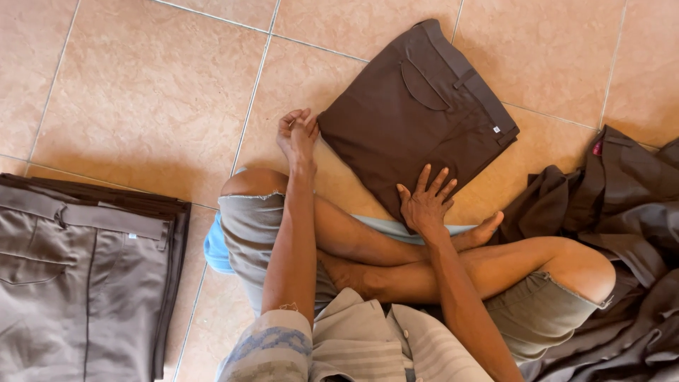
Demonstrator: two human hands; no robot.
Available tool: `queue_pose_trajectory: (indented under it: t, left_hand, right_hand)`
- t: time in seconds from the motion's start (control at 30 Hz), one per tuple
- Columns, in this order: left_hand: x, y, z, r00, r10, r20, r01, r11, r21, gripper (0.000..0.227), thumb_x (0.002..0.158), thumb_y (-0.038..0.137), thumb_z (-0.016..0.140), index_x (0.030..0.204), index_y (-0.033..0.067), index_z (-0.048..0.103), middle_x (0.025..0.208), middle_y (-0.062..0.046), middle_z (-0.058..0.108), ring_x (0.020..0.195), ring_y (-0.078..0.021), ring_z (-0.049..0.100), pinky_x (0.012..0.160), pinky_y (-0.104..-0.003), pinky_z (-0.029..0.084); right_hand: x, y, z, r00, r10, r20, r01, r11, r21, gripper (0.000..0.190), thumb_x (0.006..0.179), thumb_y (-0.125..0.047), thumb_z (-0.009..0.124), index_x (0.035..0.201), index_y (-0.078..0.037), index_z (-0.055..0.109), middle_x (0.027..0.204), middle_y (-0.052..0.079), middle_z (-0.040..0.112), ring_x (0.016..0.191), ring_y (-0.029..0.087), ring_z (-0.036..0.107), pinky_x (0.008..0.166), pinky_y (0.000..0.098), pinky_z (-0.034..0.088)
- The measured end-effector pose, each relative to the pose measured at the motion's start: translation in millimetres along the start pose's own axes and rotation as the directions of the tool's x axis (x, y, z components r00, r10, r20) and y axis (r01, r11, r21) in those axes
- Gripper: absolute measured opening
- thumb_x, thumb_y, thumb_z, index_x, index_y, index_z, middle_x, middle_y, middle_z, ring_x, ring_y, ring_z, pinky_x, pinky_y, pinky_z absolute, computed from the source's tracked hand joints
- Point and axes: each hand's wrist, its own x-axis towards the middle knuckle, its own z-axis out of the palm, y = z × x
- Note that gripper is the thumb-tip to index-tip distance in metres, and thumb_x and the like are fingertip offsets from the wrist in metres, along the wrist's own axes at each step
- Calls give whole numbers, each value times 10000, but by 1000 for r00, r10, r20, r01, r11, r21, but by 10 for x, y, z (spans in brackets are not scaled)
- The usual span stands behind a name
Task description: Folding brown trousers on a tiled floor in a sewing factory environment.
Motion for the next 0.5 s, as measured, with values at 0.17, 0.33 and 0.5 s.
queue_pose_trajectory:
  t: [0.17, 0.33, 0.5]
  left_hand:
    - [349, -459, -139, 974, 199, 113, -228, 804, 550, 142, 803, 141, 821, 927, 139, 752, 770, -27, 725, 650, -90, 654, 534, -222, 503]
    - [455, -460, -192, 992, 123, -36, -101, 923, 372, 208, 774, -2, 759, 885, 169, 718, 802, -18, 737, 659, -87, 662, 538, -200, 490]
    - [703, -567, -369, 992, -64, -112, 59, 997, -41, 360, 758, -248, 586, 989, 27, 607, 1066, -212, 711, 1006, -319, 748, 847, -395, 626]
  right_hand:
    - [45, 1, 4, 1000, 7, 29, -7, 1000, -7, 910, 1016, -713, 338, 1669, -125, 99, 1653, 340, 96, 1472, 641, 91, 1024, 815, 319]
    - [50, -12, -92, 996, 12, 85, -14, 1000, 22, 917, 1011, -725, 324, 1669, -137, 75, 1661, 333, 56, 1477, 640, 57, 1038, 816, 298]
    - [21, -65, -164, 994, 32, 109, -35, 999, 32, 921, 1008, -710, 348, 1669, -136, 62, 1669, 327, 33, 1482, 636, 33, 1058, 815, 283]
